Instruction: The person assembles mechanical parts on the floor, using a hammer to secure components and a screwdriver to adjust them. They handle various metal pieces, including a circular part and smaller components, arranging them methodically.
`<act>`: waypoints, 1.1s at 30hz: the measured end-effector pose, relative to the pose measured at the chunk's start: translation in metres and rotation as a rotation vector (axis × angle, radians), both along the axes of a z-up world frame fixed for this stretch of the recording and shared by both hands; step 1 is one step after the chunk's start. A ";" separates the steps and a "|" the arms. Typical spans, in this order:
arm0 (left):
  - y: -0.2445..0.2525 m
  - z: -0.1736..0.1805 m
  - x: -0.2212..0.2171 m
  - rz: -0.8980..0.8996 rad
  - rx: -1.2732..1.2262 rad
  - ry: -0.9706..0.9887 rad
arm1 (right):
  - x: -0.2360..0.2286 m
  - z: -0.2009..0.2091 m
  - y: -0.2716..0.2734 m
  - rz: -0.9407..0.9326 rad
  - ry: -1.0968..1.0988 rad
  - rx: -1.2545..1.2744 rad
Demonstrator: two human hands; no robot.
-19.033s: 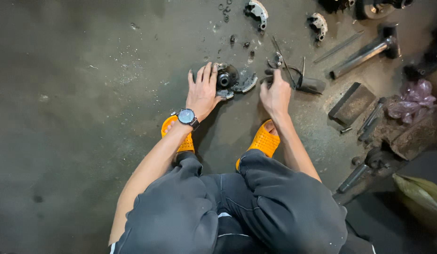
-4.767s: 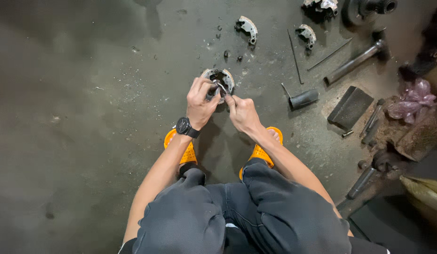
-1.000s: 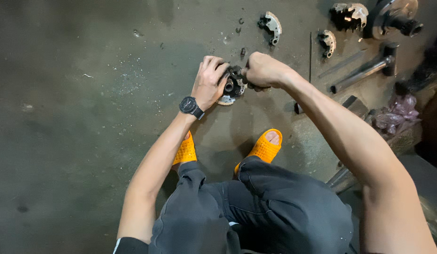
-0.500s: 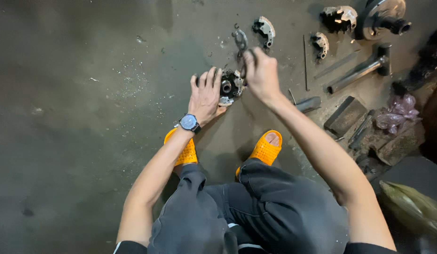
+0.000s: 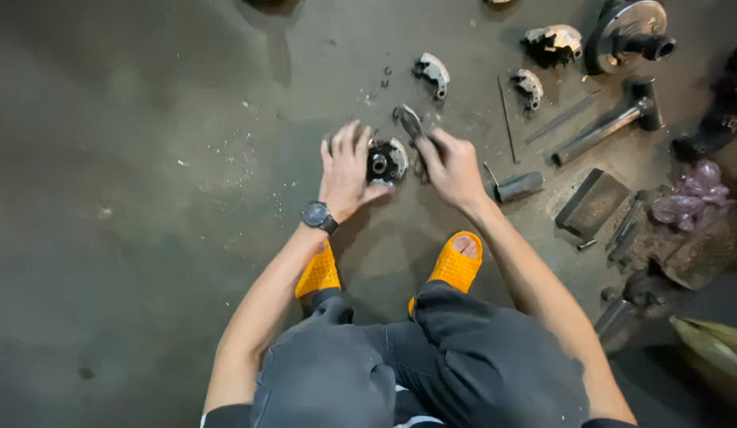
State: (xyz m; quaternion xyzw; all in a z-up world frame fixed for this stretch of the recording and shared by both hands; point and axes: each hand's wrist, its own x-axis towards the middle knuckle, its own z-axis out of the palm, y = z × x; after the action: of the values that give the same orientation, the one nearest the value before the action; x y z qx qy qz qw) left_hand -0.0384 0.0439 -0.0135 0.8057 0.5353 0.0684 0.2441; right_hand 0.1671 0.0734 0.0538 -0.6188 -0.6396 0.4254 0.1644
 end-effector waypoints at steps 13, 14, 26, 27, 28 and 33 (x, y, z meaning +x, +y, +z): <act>0.134 -0.076 0.070 0.237 0.114 0.112 | 0.051 -0.058 -0.148 -0.223 0.133 -0.549; 0.133 -0.076 0.070 0.248 0.078 0.113 | 0.051 -0.052 -0.150 -0.250 0.123 -0.584; 0.053 0.025 0.053 0.801 -0.474 -1.153 | 0.046 -0.044 -0.086 -0.189 0.112 -0.275; 0.044 0.017 0.048 0.804 -0.470 -1.155 | 0.038 -0.037 -0.077 -0.184 0.111 -0.273; 0.034 0.010 0.043 0.907 -0.493 -1.214 | 0.029 -0.029 -0.068 -0.157 0.115 -0.244; 0.003 0.024 0.024 0.988 -0.427 -1.257 | -0.007 -0.022 -0.053 -0.138 0.125 -0.201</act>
State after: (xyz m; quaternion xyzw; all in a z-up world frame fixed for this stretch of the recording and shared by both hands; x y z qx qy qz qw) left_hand -0.0140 0.0468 0.0102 0.2253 0.5931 0.5023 0.5875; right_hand 0.1597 0.0206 0.0319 -0.6469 -0.5382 0.5127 0.1702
